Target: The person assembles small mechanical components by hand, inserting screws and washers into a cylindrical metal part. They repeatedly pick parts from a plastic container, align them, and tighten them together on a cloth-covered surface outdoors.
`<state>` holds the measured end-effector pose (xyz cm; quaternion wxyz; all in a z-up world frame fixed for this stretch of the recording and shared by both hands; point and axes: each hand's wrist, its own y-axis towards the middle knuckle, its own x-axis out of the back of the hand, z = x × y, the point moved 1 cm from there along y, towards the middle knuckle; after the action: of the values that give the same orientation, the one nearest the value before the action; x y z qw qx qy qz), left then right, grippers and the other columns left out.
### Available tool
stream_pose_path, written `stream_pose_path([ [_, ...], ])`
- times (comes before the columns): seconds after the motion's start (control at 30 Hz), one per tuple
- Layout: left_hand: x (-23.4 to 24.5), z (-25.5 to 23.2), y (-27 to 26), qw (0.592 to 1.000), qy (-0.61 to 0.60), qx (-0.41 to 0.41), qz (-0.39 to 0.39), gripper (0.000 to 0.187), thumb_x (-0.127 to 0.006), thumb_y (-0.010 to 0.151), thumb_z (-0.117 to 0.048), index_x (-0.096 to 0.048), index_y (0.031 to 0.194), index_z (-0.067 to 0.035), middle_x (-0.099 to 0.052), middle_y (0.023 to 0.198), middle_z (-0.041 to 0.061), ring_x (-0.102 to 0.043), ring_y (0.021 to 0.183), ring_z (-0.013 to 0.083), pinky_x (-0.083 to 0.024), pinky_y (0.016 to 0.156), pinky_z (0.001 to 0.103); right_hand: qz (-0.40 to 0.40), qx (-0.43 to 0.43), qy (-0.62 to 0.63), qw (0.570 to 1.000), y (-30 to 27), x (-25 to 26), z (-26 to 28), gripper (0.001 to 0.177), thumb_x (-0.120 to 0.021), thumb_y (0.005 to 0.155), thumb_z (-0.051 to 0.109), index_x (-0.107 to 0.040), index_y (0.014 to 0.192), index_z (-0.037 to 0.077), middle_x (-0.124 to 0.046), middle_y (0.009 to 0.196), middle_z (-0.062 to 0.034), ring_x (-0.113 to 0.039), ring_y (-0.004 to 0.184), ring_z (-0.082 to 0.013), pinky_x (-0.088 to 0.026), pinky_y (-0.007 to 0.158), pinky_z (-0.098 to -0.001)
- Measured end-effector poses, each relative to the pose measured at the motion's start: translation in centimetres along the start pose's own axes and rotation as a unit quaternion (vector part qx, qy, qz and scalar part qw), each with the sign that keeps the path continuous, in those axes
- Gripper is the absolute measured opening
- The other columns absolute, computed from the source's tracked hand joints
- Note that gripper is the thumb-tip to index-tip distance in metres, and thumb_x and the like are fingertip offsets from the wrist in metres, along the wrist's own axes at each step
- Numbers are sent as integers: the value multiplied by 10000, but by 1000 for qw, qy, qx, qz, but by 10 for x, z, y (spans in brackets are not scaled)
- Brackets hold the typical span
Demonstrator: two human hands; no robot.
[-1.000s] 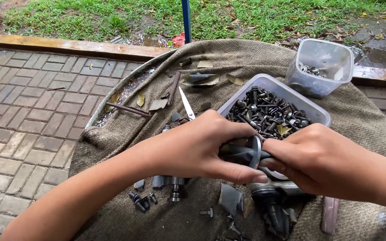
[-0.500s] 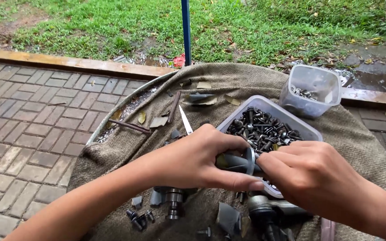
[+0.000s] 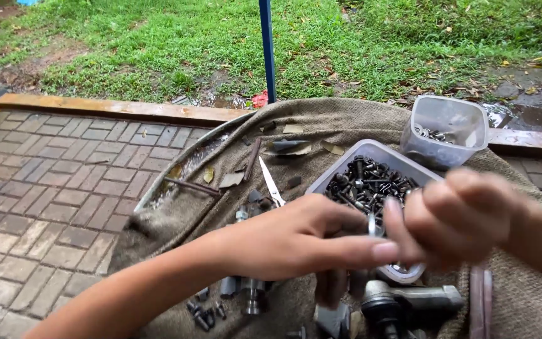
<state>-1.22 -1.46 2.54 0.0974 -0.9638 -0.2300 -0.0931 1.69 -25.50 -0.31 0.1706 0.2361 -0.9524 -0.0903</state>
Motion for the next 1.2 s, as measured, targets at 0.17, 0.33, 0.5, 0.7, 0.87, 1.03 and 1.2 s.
stream_pose_path([
  [0.17, 16, 15, 13, 984, -161, -18, -79, 588, -425, 997, -480, -627, 948, 71, -737, 809, 237, -641, 511, 214, -538, 452, 277, -30, 26, -136, 990, -9, -39, -37, 234, -488, 1059, 213, -637, 1016, 37, -573, 686, -38, -453, 570, -196, -271, 608, -352],
  [0.33, 27, 33, 36, 954, -282, 37, -98, 608, -419, 976, -580, -586, 963, 4, -651, 712, 176, -616, 471, 203, -496, 422, 287, 42, 3, -123, 992, -5, -49, -47, 95, -526, 1046, 132, -583, 1090, 69, -545, 755, -41, -456, 614, -187, -348, 599, -316],
  [0.5, 43, 43, 41, 935, -308, 18, -174, 677, -426, 933, -678, -604, 937, -25, -668, 674, 133, -611, 438, 164, -498, 349, 253, -31, -40, -190, 980, -5, -81, -53, 133, -531, 1116, 227, -586, 1034, 138, -434, 701, 65, -410, 660, -112, -329, 662, -262],
  [0.7, 58, 38, 37, 932, -303, 13, -201, 669, -439, 936, -649, -581, 919, 4, -648, 664, 142, -587, 444, 164, -510, 364, 258, -24, -80, -233, 969, -8, -107, -50, 156, -515, 1149, 300, -535, 1020, 214, -418, 720, 73, -368, 689, -100, -284, 731, -273],
  [0.87, 59, 46, 44, 924, -328, 1, -196, 676, -456, 927, -667, -612, 936, -9, -655, 665, 140, -580, 430, 165, -495, 370, 250, -33, -80, -229, 970, -6, -102, -51, 60, -511, 1062, 155, -555, 1027, 176, -459, 743, 64, -404, 675, -107, -288, 740, -293],
  [1.03, 53, 47, 37, 931, -322, -15, -170, 671, -430, 943, -667, -586, 942, -14, -625, 683, 122, -561, 467, 144, -480, 391, 240, -24, -90, -214, 972, -2, -98, -32, 38, -533, 1063, 164, -555, 1037, 179, -513, 763, 74, -443, 669, -102, -290, 747, -302],
  [1.2, 49, 78, 54, 955, -252, -25, -152, 729, -450, 994, -687, -577, 1070, 27, -660, 765, 152, -715, 566, 267, -615, 461, 376, 191, -450, 590, 643, 26, -29, -60, 146, -565, 968, 116, -594, 888, -3, -694, 686, -235, -642, 595, -315, -539, 617, -456],
])
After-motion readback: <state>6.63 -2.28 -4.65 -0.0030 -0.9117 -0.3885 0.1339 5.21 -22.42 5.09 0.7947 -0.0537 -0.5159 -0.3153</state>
